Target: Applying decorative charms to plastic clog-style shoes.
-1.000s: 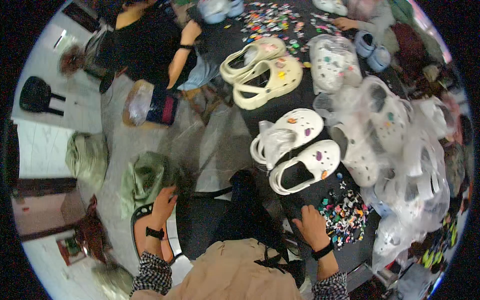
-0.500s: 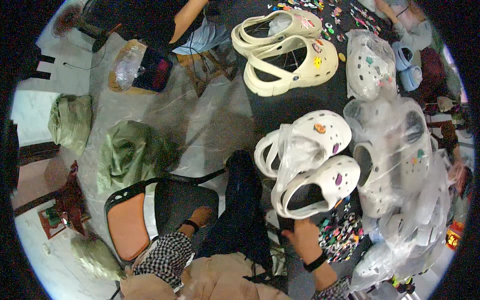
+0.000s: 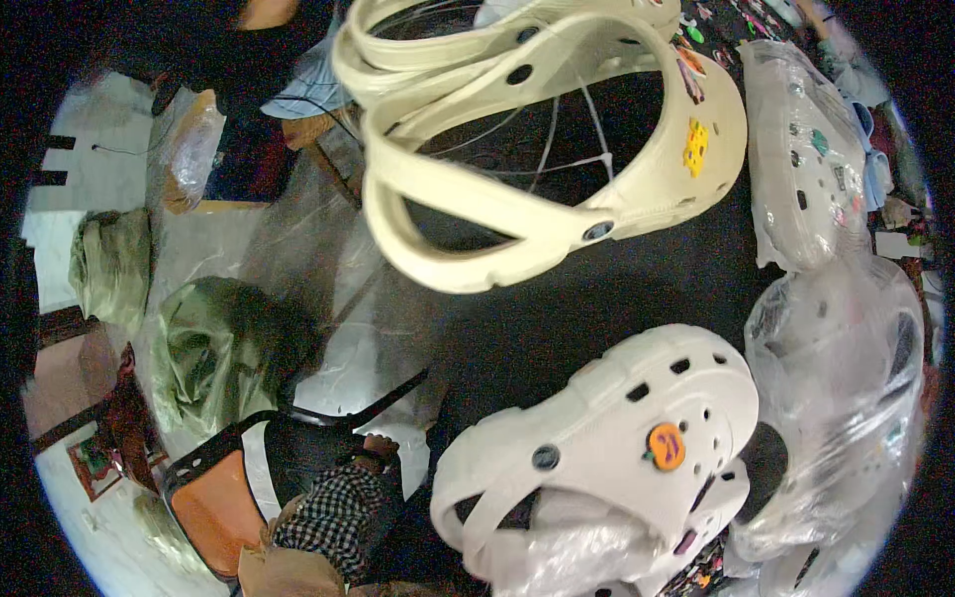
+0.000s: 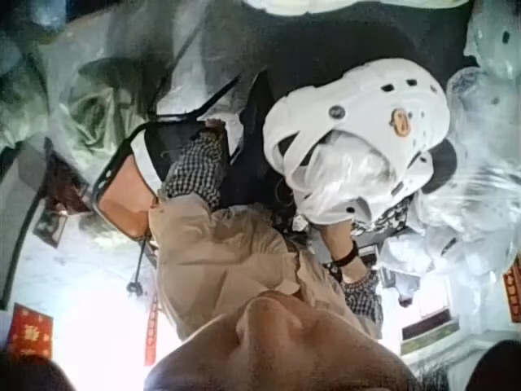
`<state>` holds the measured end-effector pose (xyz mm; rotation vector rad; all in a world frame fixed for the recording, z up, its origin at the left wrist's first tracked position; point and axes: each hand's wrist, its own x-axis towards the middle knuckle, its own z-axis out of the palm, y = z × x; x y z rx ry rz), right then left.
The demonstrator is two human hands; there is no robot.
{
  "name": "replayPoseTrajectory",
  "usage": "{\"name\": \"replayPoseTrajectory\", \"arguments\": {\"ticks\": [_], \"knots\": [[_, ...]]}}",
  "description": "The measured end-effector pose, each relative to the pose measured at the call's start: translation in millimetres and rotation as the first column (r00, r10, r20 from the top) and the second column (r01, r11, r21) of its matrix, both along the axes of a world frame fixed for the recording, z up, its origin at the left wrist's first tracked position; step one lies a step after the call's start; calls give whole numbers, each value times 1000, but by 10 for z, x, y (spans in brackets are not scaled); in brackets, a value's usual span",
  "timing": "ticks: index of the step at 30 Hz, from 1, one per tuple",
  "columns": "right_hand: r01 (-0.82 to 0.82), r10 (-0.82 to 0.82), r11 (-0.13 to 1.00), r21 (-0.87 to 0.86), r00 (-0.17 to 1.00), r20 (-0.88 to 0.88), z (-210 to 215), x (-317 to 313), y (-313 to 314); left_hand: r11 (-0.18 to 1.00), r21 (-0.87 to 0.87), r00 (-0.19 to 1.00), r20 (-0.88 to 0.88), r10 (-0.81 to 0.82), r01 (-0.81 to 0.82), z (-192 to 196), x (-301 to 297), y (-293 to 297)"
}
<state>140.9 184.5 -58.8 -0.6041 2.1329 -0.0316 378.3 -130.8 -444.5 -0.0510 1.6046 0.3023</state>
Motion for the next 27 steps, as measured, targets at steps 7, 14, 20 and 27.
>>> {"name": "replayPoseTrajectory", "arguments": {"ticks": [7,14,20,27], "knots": [[58,-61,998,37,993,98,59,-414,53,999,-25,970,-243,16,-22,-56,269,-158],[186,-213,967,173,965,151,270,-652,248,994,11,894,-438,-95,111,-76,-675,-156],[324,-382,906,271,903,198,365,-698,338,963,8,791,-573,-216,269,-104,-1325,-315],[482,-565,813,327,788,242,284,-592,301,892,-48,600,-723,-341,449,-90,-2155,-703]]}}
